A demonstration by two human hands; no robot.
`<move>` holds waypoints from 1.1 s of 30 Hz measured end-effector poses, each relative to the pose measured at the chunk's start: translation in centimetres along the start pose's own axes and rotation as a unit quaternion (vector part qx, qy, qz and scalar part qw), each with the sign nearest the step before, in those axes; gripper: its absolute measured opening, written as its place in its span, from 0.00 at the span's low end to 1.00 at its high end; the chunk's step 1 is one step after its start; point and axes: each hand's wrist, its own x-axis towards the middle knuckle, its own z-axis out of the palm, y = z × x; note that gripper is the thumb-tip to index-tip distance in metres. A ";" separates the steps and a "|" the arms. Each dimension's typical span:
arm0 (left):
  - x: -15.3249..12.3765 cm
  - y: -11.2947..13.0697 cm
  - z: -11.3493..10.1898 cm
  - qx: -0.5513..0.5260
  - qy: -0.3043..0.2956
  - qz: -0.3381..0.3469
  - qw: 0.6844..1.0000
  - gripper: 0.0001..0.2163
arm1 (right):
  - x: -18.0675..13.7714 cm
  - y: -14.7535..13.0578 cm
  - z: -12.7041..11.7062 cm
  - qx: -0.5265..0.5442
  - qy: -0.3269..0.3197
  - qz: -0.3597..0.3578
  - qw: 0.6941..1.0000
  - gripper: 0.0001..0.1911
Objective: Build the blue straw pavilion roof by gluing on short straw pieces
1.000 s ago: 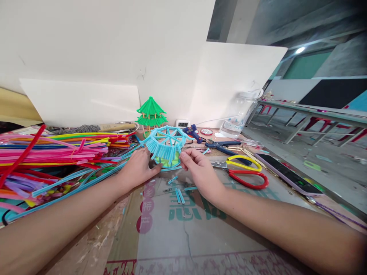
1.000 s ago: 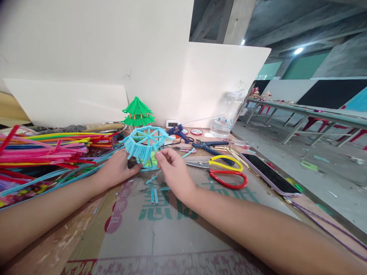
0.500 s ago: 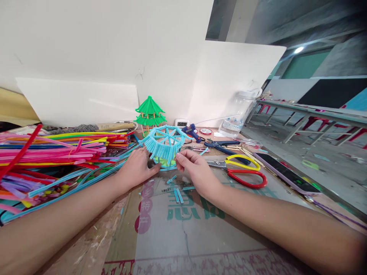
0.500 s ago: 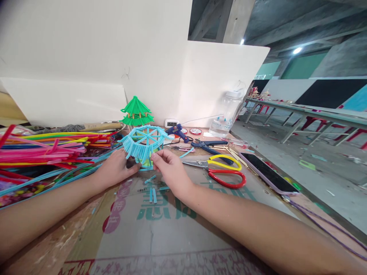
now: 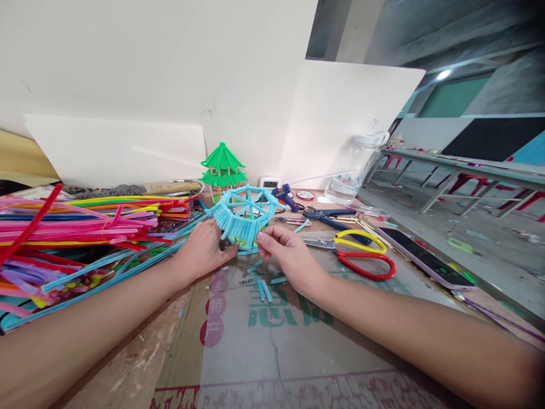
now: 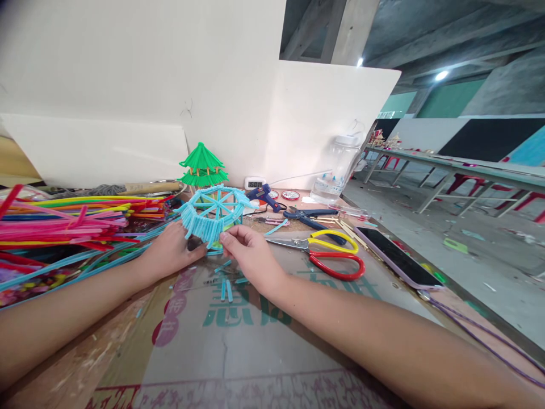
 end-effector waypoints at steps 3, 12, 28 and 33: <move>0.1 0.1 -0.1 -0.004 0.004 0.011 1.000 0.12 | 0.0 -0.1 0.0 -0.004 0.001 0.000 1.000 0.14; 0.1 0.3 -0.2 0.000 0.003 0.004 1.000 0.11 | -0.1 -0.2 0.2 -0.030 0.005 -0.002 1.000 0.14; -0.7 -0.2 -0.3 0.046 0.029 0.046 0.997 0.15 | -1.3 -4.7 -2.6 -0.395 -0.017 -0.252 0.883 0.10; -0.7 -0.2 -0.5 0.055 0.024 0.054 0.997 0.14 | -0.9 -4.9 -2.8 -0.447 -0.047 -0.198 0.871 0.12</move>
